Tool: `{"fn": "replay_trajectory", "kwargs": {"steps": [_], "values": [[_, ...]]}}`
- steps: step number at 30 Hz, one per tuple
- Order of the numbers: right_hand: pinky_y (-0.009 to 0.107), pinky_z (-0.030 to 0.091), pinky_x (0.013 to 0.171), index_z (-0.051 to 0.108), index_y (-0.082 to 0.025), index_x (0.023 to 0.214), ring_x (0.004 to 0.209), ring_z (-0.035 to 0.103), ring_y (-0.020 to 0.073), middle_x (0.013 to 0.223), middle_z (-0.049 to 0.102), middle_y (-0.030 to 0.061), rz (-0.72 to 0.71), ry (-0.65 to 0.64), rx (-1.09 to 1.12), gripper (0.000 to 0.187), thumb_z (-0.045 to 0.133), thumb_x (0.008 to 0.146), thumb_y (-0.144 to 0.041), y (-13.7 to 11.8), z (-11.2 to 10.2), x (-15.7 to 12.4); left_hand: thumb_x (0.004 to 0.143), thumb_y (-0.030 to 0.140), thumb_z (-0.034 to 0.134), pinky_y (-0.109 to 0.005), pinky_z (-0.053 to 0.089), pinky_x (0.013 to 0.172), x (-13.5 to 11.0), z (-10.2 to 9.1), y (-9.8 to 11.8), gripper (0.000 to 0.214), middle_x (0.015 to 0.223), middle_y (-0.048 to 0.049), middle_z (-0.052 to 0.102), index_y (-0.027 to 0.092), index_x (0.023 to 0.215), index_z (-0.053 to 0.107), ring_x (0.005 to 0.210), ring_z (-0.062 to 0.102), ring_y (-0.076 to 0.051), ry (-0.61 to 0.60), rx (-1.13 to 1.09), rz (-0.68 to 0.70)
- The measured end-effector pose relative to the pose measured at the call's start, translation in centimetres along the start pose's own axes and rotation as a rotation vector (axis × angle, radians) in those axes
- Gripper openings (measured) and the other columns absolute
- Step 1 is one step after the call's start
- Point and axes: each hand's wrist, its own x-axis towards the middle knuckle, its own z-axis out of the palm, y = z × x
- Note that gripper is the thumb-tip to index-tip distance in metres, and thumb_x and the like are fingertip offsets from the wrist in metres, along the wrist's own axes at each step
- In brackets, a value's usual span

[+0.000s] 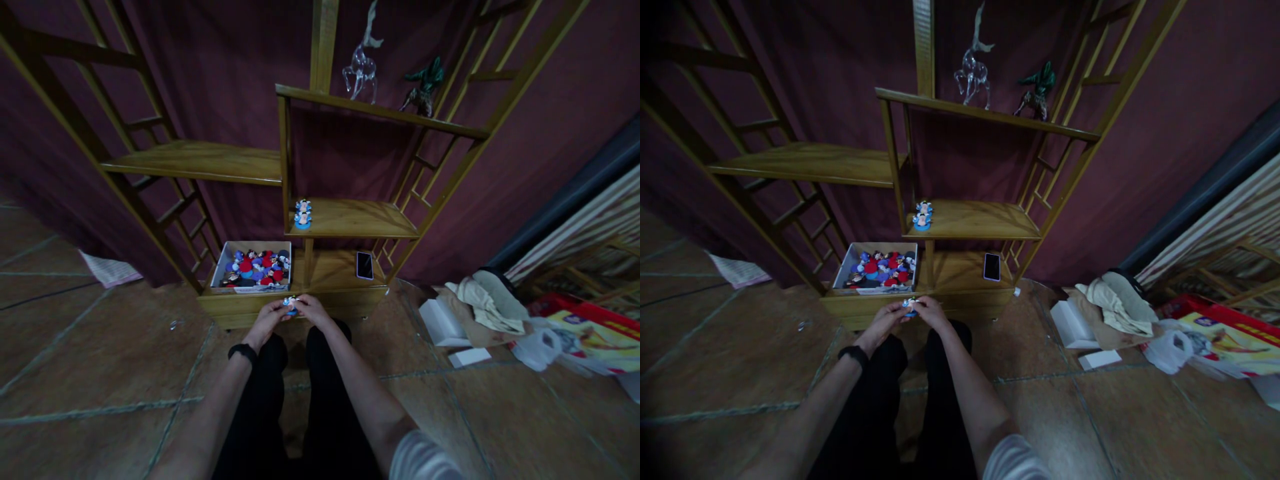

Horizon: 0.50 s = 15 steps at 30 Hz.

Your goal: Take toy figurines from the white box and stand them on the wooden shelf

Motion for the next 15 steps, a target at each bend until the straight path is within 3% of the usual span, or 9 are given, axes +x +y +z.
{"fn": "replay_trajectory", "kwargs": {"steps": [8,15], "values": [[0.021,0.046,0.061,0.063,-0.02,0.083,0.063,0.056,0.01,0.072,0.061,-0.0028,0.036,0.017,-0.002,0.018,0.055,0.075,-0.035,-0.1,-0.1,-0.2,0.054,0.038,0.074,-0.027,0.047,0.068,-0.4,0.4,0.4,0.041,0.081,-0.0091,0.068,0.012,0.085,0.067,0.075,0.061,-0.017,-0.008,0.015,0.008],[0.025,0.047,0.069,0.061,-0.02,0.083,0.072,0.057,0.0126,0.075,0.061,-0.0019,-0.008,0.027,-0.064,0.015,0.051,0.077,-0.03,-1.4,-0.1,-1.2,0.056,0.03,0.07,-0.027,0.046,0.066,0.1,0.7,-0.5,0.036,0.076,-0.0041,0.065,0.014,0.086,0.063,0.071,0.058,-0.016,0.007,0.216,0.158]]}}
